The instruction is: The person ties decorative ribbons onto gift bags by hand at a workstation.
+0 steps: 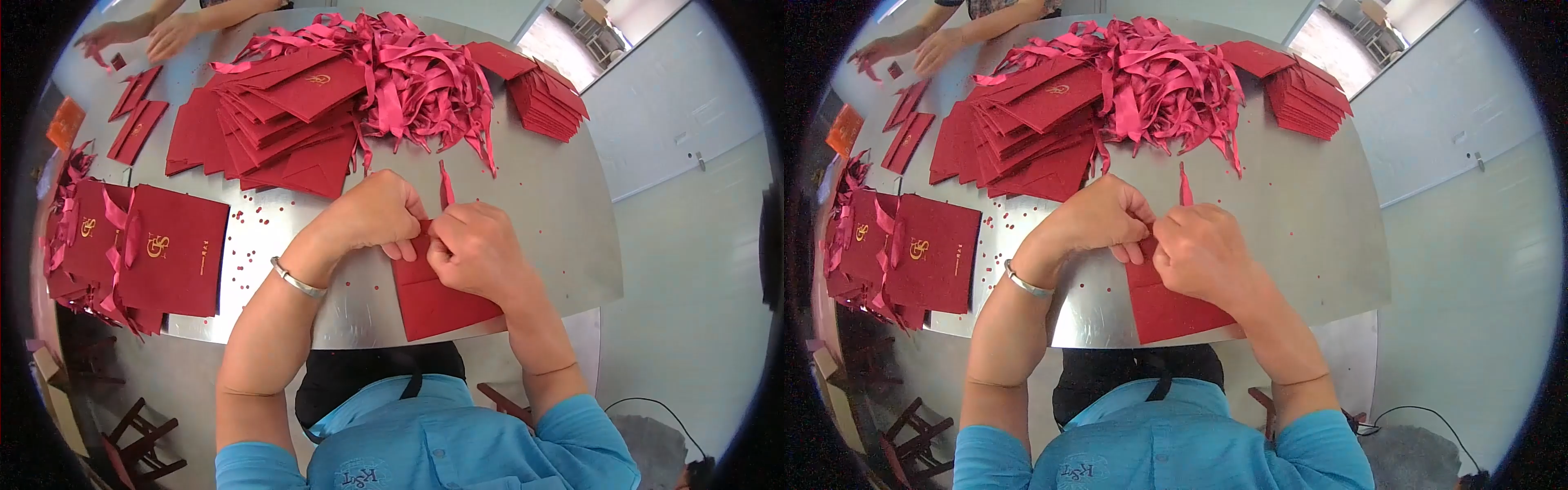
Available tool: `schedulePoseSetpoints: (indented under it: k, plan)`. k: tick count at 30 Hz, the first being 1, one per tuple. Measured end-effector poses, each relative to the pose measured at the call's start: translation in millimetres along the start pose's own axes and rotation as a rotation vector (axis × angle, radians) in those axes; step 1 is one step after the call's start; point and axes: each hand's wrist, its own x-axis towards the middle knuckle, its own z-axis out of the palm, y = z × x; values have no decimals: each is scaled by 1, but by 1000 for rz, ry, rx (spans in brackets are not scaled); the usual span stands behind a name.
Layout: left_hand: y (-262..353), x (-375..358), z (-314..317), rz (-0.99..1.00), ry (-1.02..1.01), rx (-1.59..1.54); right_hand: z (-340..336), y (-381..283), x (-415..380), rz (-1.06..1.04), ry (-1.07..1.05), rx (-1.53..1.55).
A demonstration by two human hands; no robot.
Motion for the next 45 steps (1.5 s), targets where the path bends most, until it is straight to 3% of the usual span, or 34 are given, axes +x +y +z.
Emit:
schedulePoseSetpoints:
  k: [10, 12, 16, 22, 24, 26, 28, 33, 35, 39, 45]
  plan:
    - [3, -3, 1, -24, 9, 53, 2, -15, 13, 21, -211, -118]
    - [-2, 2, -1, -34, -19, 25, 2, -14, 19, 113, -379, -139]
    - [-7, 6, -5, -26, -34, -72, 2, -12, 24, 166, -398, -135]
    - [-4, 1, 1, 43, -43, -82, -18, 3, 16, 323, -295, 240]
    - [1, -2, 3, 38, -43, -51, -44, 15, 27, 688, -539, 587]
    - [2, -3, 7, 36, -49, -21, -38, 45, 19, 744, -469, 737]
    - [2, -1, 7, 36, -55, -10, -39, 54, 24, 627, -516, 825]
    - [8, -8, 10, 91, -71, -56, -30, 57, 32, 642, -686, 826]
    - [10, -10, 11, 90, -71, -40, -31, 59, 36, 620, -845, 968]
    - [15, -11, 14, 104, -132, -70, -25, 70, 42, 550, -922, 893]
    - [13, -12, 16, 82, -178, -68, -19, 77, 44, 486, -1050, 1019]
